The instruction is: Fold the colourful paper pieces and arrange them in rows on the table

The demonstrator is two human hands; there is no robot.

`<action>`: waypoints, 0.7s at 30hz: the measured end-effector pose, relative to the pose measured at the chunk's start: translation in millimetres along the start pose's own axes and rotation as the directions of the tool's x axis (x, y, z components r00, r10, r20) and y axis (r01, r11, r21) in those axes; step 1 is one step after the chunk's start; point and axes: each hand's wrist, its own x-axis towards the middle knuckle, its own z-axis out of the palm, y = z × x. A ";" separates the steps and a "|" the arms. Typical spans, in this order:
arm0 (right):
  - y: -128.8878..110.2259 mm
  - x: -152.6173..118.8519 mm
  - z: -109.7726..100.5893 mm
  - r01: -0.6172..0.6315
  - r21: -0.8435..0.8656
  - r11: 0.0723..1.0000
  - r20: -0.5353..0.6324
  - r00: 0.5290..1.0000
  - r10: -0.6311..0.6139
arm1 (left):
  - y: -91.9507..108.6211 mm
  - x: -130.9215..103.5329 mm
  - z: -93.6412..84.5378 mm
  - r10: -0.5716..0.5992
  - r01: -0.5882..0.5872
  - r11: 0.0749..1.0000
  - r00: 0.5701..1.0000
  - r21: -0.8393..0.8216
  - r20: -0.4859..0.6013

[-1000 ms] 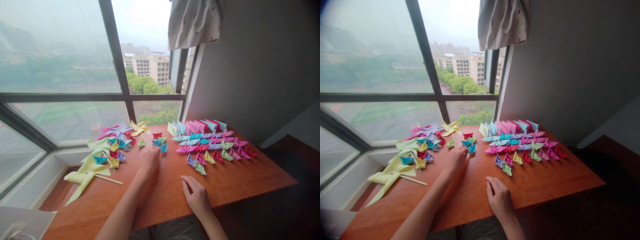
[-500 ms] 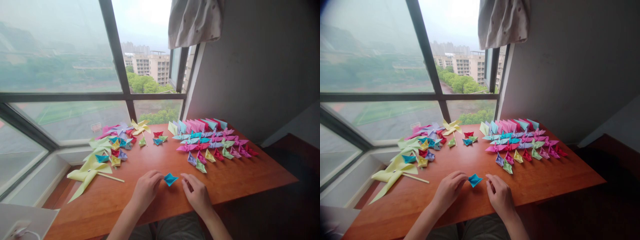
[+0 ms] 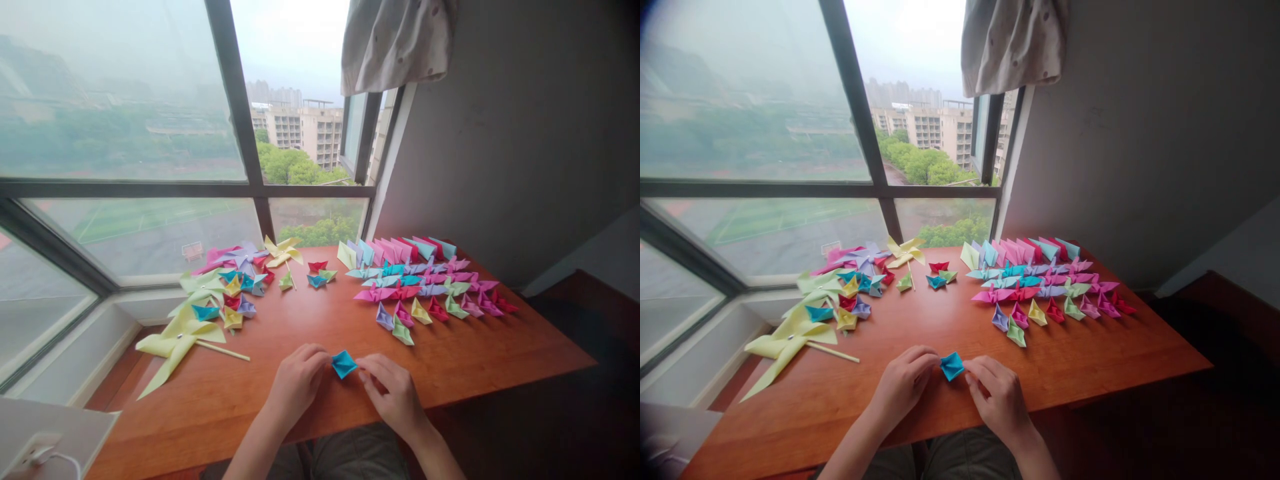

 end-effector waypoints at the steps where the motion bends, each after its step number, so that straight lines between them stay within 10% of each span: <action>1: 0.1 -0.5 0.0 0.008 0.005 1.000 0.000 1.000 -0.008 | -0.6 -0.1 0.4 -0.002 0.002 1.000 1.000 -0.005 0.000; 21: -5.0 2.0 -0.3 0.071 -0.087 0.994 0.049 0.997 -0.067 | 1.0 -0.8 -3.0 0.012 -0.013 0.999 0.999 -0.030 -0.049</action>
